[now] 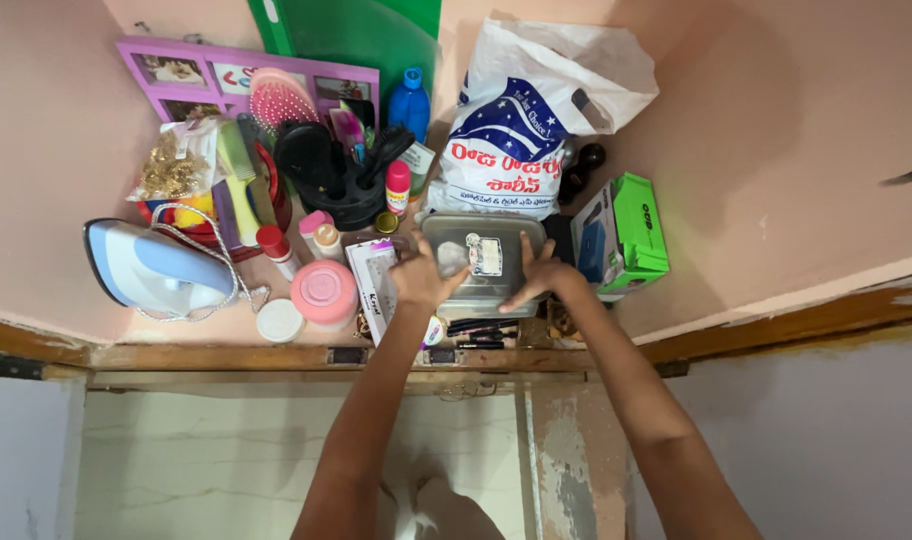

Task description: The person tidies a bedroom by picking up various small items from a bed and placing them into a cluttered cabinet shelf, and later picks up makeup items from the bed to organize them.

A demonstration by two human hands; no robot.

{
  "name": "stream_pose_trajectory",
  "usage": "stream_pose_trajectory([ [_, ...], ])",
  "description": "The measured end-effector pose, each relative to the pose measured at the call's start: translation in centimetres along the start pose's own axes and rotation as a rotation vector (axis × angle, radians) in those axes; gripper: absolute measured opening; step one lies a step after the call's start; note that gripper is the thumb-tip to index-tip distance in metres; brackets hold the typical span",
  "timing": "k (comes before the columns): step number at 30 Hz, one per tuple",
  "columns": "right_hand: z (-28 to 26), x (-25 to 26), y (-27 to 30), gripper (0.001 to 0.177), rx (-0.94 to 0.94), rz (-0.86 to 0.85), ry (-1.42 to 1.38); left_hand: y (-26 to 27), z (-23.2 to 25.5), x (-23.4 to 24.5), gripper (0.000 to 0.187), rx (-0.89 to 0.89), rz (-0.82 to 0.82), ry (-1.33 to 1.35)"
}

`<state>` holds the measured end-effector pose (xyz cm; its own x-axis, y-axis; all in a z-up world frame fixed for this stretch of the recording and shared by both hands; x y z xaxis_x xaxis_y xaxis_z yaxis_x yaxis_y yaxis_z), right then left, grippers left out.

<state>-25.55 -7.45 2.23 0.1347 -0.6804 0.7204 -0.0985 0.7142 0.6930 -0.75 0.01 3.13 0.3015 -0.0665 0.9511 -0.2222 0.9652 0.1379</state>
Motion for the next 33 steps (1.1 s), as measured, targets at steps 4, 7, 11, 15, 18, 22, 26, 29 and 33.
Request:
stream_pose_trajectory([
  [4,-1.9,1.0,2.7,0.182,-0.015,0.081,0.032,0.1,-0.1,-0.5,0.136,-0.038,0.169,0.010],
  [7,-2.4,1.3,4.8,0.177,0.021,0.225,0.025,0.1,-0.2,-0.5,0.136,-0.053,0.155,0.029],
  [11,-2.7,1.2,6.0,0.172,0.019,0.305,0.059,-0.1,0.1,-0.2,0.142,-0.065,0.049,0.007],
  [15,-2.6,0.6,6.1,0.163,-0.024,0.319,0.041,0.0,0.2,0.5,0.149,-0.086,0.094,-0.023],
  [18,-2.4,-0.5,6.6,0.154,0.003,0.437,0.061,0.2,0.4,0.9,0.148,-0.087,0.039,-0.049],
  [22,-1.9,-0.9,4.8,0.153,0.003,0.389,0.100,0.4,0.3,0.8,0.148,-0.081,-0.023,0.022],
  [26,-1.0,-1.0,2.4,0.162,0.050,0.236,0.089,-0.6,-0.7,-1.4,0.142,-0.093,0.039,0.140],
  [29,0.1,0.3,1.3,0.154,0.069,0.150,-0.107,-3.5,-2.5,-5.2,0.126,-0.056,0.015,0.400],
  [33,1.4,1.0,-0.1,0.132,0.037,0.222,-0.400,-7.5,-5.0,-11.7,0.106,0.066,-0.205,1.387],
])
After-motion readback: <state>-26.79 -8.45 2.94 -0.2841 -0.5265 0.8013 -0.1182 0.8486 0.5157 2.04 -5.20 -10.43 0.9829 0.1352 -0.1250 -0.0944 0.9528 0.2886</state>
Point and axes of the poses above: each hand's wrist, its own y-axis away from the middle knuckle, its own x-axis out of the back of the hand, z = x × y, the point moved 5 cm from there along -y, towards the middle knuckle, and after that the axes turned 1 degree about -x, right-handed, at the moved point
